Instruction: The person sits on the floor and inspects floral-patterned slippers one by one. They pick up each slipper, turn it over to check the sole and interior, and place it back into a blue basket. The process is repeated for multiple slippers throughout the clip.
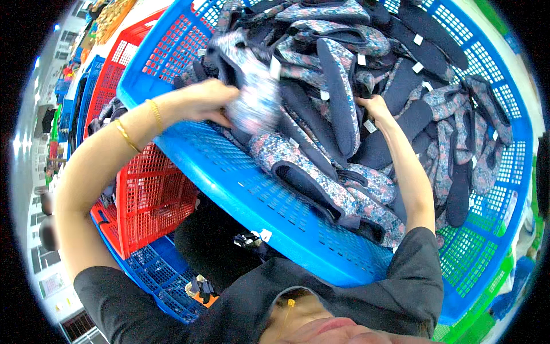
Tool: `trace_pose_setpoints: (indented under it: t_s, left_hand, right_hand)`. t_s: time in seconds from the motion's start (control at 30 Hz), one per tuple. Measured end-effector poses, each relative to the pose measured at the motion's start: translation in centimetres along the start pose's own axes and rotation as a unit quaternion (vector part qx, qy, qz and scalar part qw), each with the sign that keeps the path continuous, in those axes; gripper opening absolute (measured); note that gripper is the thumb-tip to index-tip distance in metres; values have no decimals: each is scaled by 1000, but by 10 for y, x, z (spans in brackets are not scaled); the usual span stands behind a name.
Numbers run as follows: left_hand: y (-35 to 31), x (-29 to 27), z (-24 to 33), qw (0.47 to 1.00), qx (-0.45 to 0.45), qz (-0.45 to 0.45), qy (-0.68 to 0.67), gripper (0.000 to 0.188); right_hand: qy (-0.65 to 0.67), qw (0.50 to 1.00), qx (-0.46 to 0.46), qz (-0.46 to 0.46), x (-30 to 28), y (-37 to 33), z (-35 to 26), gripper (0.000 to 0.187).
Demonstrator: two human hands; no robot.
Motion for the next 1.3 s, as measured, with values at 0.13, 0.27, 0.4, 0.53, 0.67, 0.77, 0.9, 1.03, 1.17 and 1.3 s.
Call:
trace_pose_setpoints:
  t_s: [0.13,0.27,0.4,0.53,0.67,0.77,0.9,1.03,1.17,1.3]
  left_hand:
    - [-26,65,-13,972,-188,-106,93,64]
    - [-12,67,-23,951,-224,-148,153,69]
    - [6,69,-44,941,-304,-120,90,69]
    - [18,84,-54,946,-260,-190,40,63]
    - [42,77,-65,936,-206,-193,209,62]
    - [39,93,-65,967,-229,-72,89,63]
    - [51,78,-72,979,-192,8,67,63]
    - [49,86,-86,965,-217,-139,-50,63]
    - [36,102,-75,969,-206,-134,-23,66]
    - [34,104,-64,966,-230,-116,-35,71]
  right_hand:
    - [208,975,-26,-76,-4,-32,-52,19]
    - [289,942,-41,-167,-6,-19,-55,37]
    - [443,865,75,-225,35,-14,-19,66]
    - [185,972,9,-146,43,-49,-48,73]
    - [123,965,47,-228,45,-49,-47,78]
    - [75,978,-19,-193,39,-59,-57,94]
    - [-4,949,-78,-305,47,-34,-59,95]
    - [-190,955,-24,-229,43,-46,-59,108]
    - [-157,951,-114,-242,49,-27,-37,95]
    - [-73,950,-60,-298,59,-19,-20,79]
Point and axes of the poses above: each hand's wrist, its own y-axis towards the middle knuckle, its own x-axis out of the palm, z = x × y, the point moved 5 cm from there along y, towards the middle knuckle, and after that the axes turned 6 degrees about z, right-handed, at the moved point
